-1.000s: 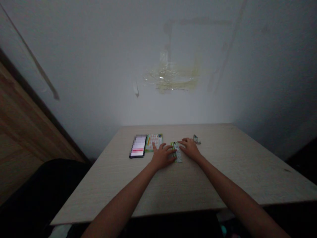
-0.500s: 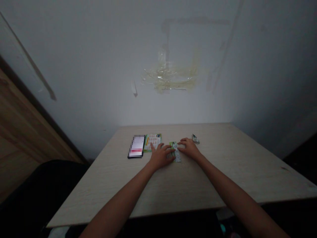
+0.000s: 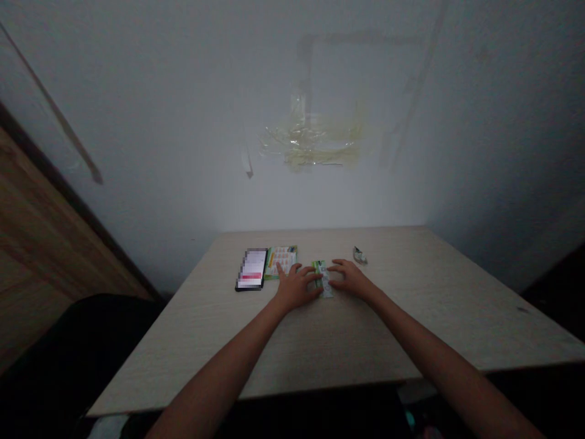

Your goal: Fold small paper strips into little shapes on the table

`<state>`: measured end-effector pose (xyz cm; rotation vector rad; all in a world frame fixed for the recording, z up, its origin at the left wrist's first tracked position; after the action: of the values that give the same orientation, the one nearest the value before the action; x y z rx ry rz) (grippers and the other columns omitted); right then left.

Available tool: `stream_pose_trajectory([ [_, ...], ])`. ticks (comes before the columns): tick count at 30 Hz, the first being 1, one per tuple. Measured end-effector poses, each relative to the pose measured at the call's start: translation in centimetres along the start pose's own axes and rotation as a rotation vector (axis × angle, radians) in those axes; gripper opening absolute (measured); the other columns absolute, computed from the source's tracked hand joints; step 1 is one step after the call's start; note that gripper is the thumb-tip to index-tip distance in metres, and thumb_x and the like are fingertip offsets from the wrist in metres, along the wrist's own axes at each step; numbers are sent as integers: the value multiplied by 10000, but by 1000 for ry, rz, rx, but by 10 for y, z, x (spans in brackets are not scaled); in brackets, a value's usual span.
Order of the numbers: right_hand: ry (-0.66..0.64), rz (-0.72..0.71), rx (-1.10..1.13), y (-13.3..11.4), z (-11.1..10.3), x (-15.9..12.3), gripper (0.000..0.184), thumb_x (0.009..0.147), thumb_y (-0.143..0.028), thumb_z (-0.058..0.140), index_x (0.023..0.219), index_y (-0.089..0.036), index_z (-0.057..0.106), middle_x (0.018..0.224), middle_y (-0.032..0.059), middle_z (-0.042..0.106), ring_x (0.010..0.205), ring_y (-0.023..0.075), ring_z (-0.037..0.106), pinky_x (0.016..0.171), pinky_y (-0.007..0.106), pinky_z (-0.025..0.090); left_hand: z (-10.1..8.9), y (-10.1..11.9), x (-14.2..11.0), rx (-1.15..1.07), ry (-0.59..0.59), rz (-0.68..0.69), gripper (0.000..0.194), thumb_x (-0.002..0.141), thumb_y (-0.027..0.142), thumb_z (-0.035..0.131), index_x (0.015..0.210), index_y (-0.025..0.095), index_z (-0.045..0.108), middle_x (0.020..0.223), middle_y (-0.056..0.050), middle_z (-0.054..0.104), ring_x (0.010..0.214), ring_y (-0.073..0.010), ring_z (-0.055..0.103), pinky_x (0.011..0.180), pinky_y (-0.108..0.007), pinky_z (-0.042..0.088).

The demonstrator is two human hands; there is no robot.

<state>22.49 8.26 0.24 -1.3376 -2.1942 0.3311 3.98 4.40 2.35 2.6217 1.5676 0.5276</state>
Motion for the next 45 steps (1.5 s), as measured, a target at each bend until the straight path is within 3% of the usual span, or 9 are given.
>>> stream_pose_trajectory([
  [24, -145, -86, 16, 4, 2, -20, 768, 654, -439, 826, 1358, -258, 577, 1526, 142, 402, 1424, 323, 342, 1163, 505, 282, 1, -1, -2, 5, 2, -3, 421, 866, 580, 570, 1279, 497, 574, 1410, 51, 566, 1386, -364, 340, 1024, -812, -145],
  [28, -111, -115, 70, 4, -2, -20, 667, 670, -448, 825, 1286, -276, 634, 1484, 124, 458, 1393, 312, 381, 1147, 505, 303, 1, 0, -2, 15, 16, 16, 418, 867, 567, 577, 1279, 497, 574, 1393, 47, 579, 1380, -364, 352, 1021, -819, -136],
  [34, -88, -187, 167, 6, -7, -17, 188, 823, -409, 707, 958, -299, 778, 1326, 75, 582, 1301, 288, 454, 1121, 520, 319, 0, 1, -2, 28, 36, 36, 399, 875, 563, 568, 1269, 499, 578, 1391, 55, 582, 1379, -362, 356, 1017, -832, -112],
  [39, -90, -191, 137, 7, -5, -18, 136, 845, -398, 692, 901, -330, 796, 1348, 62, 559, 1337, 301, 391, 1139, 537, 277, -1, 2, -3, 28, 36, 49, 411, 875, 566, 568, 1280, 500, 568, 1385, 57, 587, 1374, -359, 364, 1013, -833, -120],
  [45, -27, -157, 75, 10, -3, -12, 138, 847, -368, 696, 901, -295, 800, 1356, 88, 549, 1290, 281, 437, 1128, 497, 309, -1, 3, -1, 55, 33, 42, 408, 866, 581, 570, 1267, 502, 581, 1385, 50, 590, 1366, -363, 375, 1021, -836, -91],
])
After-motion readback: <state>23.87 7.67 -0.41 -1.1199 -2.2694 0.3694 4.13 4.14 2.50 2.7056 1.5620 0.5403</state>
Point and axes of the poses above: each hand's wrist, its own x-axis towards the middle knuckle, its own z-axis out of the palm, y = z × x, the point moved 6 cm from there along x, towards the middle knuckle
